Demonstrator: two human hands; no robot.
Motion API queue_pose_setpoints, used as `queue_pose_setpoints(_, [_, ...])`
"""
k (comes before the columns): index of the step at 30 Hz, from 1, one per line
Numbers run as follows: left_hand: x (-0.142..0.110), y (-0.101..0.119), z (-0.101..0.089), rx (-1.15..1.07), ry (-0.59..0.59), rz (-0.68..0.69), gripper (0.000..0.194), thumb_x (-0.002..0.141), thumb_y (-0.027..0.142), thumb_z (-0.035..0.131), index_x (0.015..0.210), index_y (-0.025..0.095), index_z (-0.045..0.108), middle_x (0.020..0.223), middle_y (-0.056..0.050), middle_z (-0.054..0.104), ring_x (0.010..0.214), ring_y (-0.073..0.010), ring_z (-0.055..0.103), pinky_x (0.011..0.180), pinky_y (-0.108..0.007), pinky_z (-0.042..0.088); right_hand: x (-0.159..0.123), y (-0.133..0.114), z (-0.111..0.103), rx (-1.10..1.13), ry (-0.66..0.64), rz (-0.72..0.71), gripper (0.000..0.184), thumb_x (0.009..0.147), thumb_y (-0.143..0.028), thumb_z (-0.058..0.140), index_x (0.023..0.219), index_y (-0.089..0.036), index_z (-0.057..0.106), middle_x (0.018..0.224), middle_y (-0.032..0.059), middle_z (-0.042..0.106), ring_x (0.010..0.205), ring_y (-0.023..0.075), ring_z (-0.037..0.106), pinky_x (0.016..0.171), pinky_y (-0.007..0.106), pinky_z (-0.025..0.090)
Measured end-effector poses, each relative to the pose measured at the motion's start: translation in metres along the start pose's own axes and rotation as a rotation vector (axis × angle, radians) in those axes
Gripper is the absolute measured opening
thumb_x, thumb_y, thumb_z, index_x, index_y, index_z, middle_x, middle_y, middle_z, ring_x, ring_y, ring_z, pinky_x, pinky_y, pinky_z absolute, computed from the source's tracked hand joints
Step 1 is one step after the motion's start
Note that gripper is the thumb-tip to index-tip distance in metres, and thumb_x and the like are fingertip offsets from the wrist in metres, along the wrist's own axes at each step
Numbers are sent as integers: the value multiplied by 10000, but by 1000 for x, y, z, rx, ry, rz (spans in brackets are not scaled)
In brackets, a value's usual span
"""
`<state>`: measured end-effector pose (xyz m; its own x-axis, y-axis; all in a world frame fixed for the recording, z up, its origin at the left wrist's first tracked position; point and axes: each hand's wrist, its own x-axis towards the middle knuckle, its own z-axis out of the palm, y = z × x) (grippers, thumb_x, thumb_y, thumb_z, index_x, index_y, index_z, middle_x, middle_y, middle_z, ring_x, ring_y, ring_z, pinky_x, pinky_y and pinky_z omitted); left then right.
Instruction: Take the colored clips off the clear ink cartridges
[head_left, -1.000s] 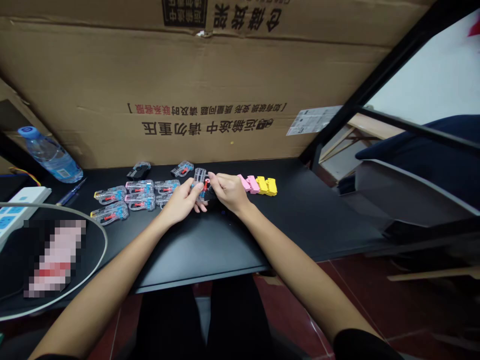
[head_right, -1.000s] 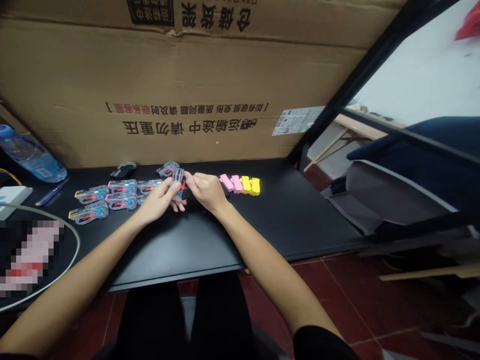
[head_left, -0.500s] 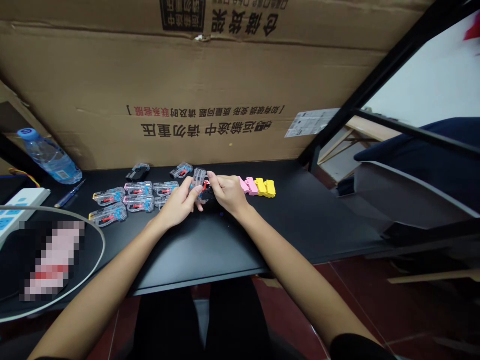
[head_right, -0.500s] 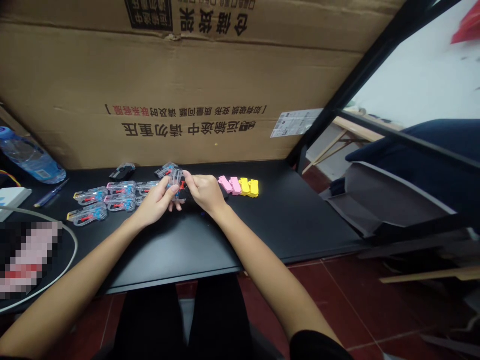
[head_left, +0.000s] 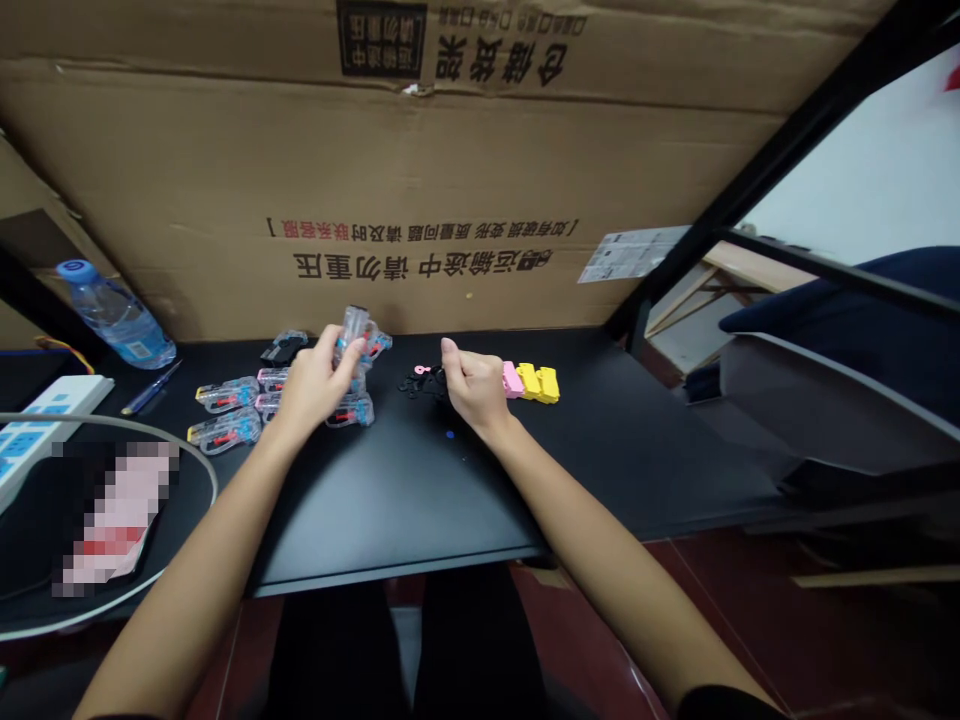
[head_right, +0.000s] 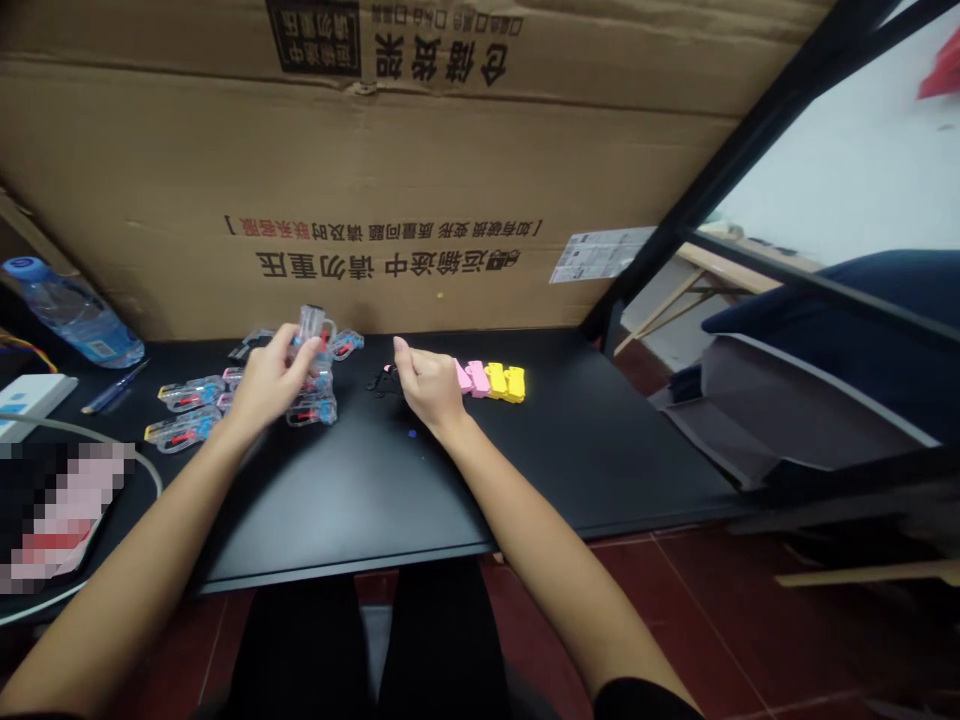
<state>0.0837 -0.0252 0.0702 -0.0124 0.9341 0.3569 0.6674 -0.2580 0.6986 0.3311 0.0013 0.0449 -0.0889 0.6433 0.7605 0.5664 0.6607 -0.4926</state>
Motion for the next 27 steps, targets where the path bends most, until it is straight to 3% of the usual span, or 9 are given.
queue_pose_setpoints(3, [12, -25, -17, 265, 130, -29, 384, 1051, 523, 559, 1281, 240, 680, 828, -58, 749, 844, -290, 737, 817, -341, 519, -1, -2, 0, 19, 9, 4, 713, 1134, -616, 357, 542, -234, 243, 485, -14, 320, 454, 102, 291, 527, 343, 209])
queue_pose_setpoints(5, [17, -39, -21, 324, 147, 27, 353, 1042, 447, 575, 1297, 232, 692, 1019, -96, 771, 936, -283, 729, 888, -354, 531, -1, -3, 0, 26, 5, 6, 713, 1131, -619, 361, 543, -234, 246, 481, -12, 324, 454, 103, 294, 524, 343, 207])
queue_pose_setpoints(8, [20, -54, -17, 353, 142, 80, 347, 1032, 363, 572, 1322, 221, 698, 1256, -137, 735, 1087, -300, 713, 1004, -397, 535, -1, -3, -1, 33, 5, 10, 710, 1127, -627, 362, 548, -234, 236, 479, -14, 316, 453, 103, 284, 519, 343, 200])
queue_pose_setpoints(13, [21, -66, -8, 415, 92, 63, 344, 1022, 302, 566, 1304, 190, 728, 1278, -171, 723, 1195, -346, 698, 1076, -440, 525, -1, -5, -3, 49, 0, 17, 706, 1123, -619, 388, 554, -233, 225, 478, -20, 308, 449, 97, 262, 514, 341, 200])
queue_pose_setpoints(18, [23, -68, -8, 415, 122, 42, 387, 997, 318, 596, 1347, 189, 698, 1195, -159, 741, 1017, -307, 733, 962, -406, 556, -1, -6, -2, 57, -28, 18, 716, 1122, -628, 380, 536, -232, 266, 464, -13, 345, 444, 105, 298, 513, 340, 224])
queue_pose_setpoints(23, [27, -70, -8, 265, 185, 4, 340, 1004, 344, 584, 1308, 214, 662, 944, -69, 761, 772, -226, 701, 843, -347, 541, -1, -9, -1, 70, -48, -5, 702, 1129, -586, 393, 533, -233, 276, 467, -13, 353, 438, 107, 306, 521, 342, 238])
queue_pose_setpoints(27, [26, -65, -10, 255, 210, -13, 270, 1004, 334, 560, 1203, 209, 692, 1154, -115, 754, 771, -200, 696, 865, -348, 543, -1, -10, -2, 72, -51, 5, 697, 1126, -585, 400, 536, -235, 281, 469, -12, 348, 444, 112, 317, 525, 343, 241])
